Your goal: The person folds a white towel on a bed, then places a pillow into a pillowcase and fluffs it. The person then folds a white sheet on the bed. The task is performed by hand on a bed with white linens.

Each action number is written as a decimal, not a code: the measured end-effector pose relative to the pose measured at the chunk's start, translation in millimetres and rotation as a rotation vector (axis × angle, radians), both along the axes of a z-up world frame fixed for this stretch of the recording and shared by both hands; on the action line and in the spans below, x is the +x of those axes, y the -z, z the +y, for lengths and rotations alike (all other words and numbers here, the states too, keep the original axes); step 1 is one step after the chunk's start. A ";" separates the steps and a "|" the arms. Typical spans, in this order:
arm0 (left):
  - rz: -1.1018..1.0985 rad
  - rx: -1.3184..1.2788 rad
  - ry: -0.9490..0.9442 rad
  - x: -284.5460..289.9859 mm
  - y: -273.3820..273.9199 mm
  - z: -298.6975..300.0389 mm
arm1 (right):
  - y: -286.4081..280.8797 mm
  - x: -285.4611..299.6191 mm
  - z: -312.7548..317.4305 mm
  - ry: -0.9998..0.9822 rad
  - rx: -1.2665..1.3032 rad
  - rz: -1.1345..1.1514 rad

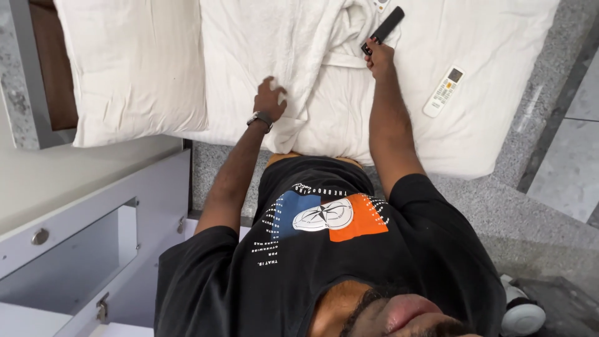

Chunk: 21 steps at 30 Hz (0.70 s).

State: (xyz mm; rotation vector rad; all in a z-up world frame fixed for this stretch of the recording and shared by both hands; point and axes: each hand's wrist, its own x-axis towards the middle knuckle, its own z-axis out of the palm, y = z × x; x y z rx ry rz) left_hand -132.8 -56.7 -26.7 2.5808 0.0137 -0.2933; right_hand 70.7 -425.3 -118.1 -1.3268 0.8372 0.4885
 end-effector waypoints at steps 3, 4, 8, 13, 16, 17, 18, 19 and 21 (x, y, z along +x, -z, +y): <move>0.098 -0.104 -0.247 17.4 -24.5 -13.7 | 2.4 -2.0 -22.9 -0.022 -0.115 -0.089; 0.105 -0.111 -0.240 19.9 -16.2 -18.0 | -14.2 -12.6 -33.2 -0.015 -0.124 -0.082; 0.263 0.031 -0.297 33.8 19.5 -21.3 | -21.0 -33.4 -73.0 0.081 -0.360 -0.256; 0.268 -0.049 -0.308 45.6 56.4 -35.0 | 67.3 -104.9 -154.0 -0.205 -1.407 -0.728; 0.060 -0.560 -0.432 52.2 119.2 -33.3 | -38.0 -113.9 -76.1 -0.122 -0.569 -0.383; 0.030 -0.880 -0.438 55.4 138.5 -30.4 | -55.7 -121.2 -60.5 -0.146 -0.457 -0.281; -0.003 -1.201 -0.435 58.5 157.4 -27.1 | -73.6 -129.0 -44.7 -0.171 -0.344 -0.180; -0.011 -1.203 -0.429 63.4 105.4 -32.7 | -73.3 -130.6 -35.9 -0.169 -0.344 -0.190; 0.074 -1.143 -0.588 71.5 1.7 -47.3 | -73.5 -131.9 -21.4 -0.287 -0.226 -0.137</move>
